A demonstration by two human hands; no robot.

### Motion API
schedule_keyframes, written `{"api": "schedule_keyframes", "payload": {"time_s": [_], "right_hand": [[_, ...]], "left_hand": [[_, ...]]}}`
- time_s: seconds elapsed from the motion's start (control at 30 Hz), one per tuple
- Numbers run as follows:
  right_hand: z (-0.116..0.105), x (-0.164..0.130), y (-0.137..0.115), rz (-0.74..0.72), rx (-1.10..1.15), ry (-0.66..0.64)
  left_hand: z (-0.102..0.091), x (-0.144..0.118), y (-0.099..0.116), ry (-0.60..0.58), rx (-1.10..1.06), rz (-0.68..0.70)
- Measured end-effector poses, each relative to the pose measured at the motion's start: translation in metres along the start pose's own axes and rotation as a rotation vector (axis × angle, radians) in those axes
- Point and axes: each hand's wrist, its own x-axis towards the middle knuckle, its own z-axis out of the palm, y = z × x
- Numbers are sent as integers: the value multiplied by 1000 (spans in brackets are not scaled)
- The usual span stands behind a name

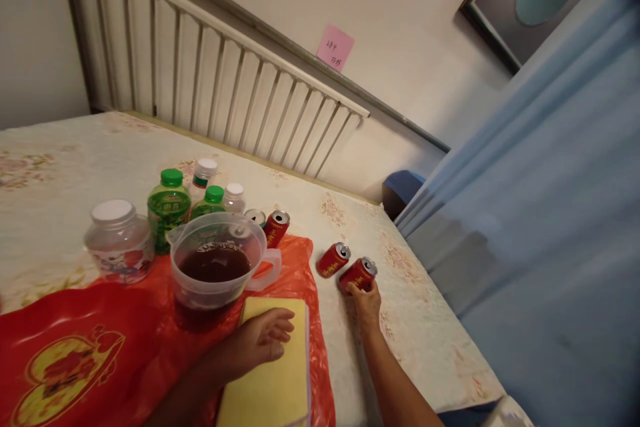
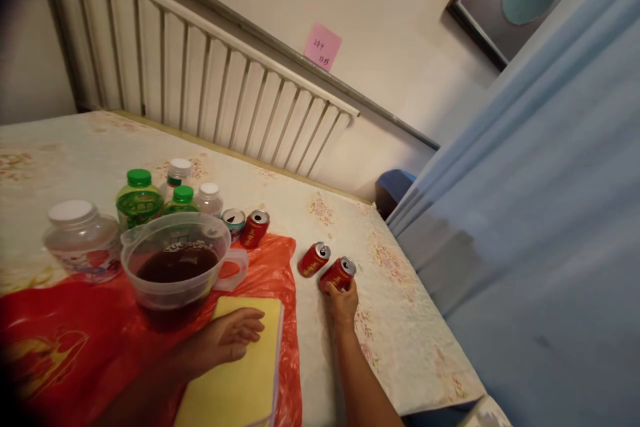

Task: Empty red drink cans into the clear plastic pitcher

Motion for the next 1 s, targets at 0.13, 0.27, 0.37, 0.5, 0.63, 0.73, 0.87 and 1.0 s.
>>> {"api": "schedule_keyframes", "payload": {"time_s": [0.13, 0.27, 0.37, 0.5, 0.63, 0.73, 0.87, 1.0], "right_hand": [[17, 7, 11, -15, -17, 20], [26, 10, 16, -48, -24, 18], [29, 8, 18, -62, -32, 8], [30, 4, 18, -81, -51, 5], [31, 4, 17, -96, -75, 16], [31, 5, 18, -106, -83, 16], [32, 7, 20, -117, -85, 9], [33, 8, 23, -123, -88, 0]], "left_hand": [[-1, 0, -3, -3, 12, -3], [-2, 2, -6, -9, 17, -6], [-2, 2, -6, -12, 21, -16], [-1, 1, -3, -6, 40, -31], [0, 1, -2, 6, 51, -37], [1, 1, -2, 6, 62, -37], [1, 1, -2, 5, 71, -40], [0, 0, -1, 4, 76, -35]]}}
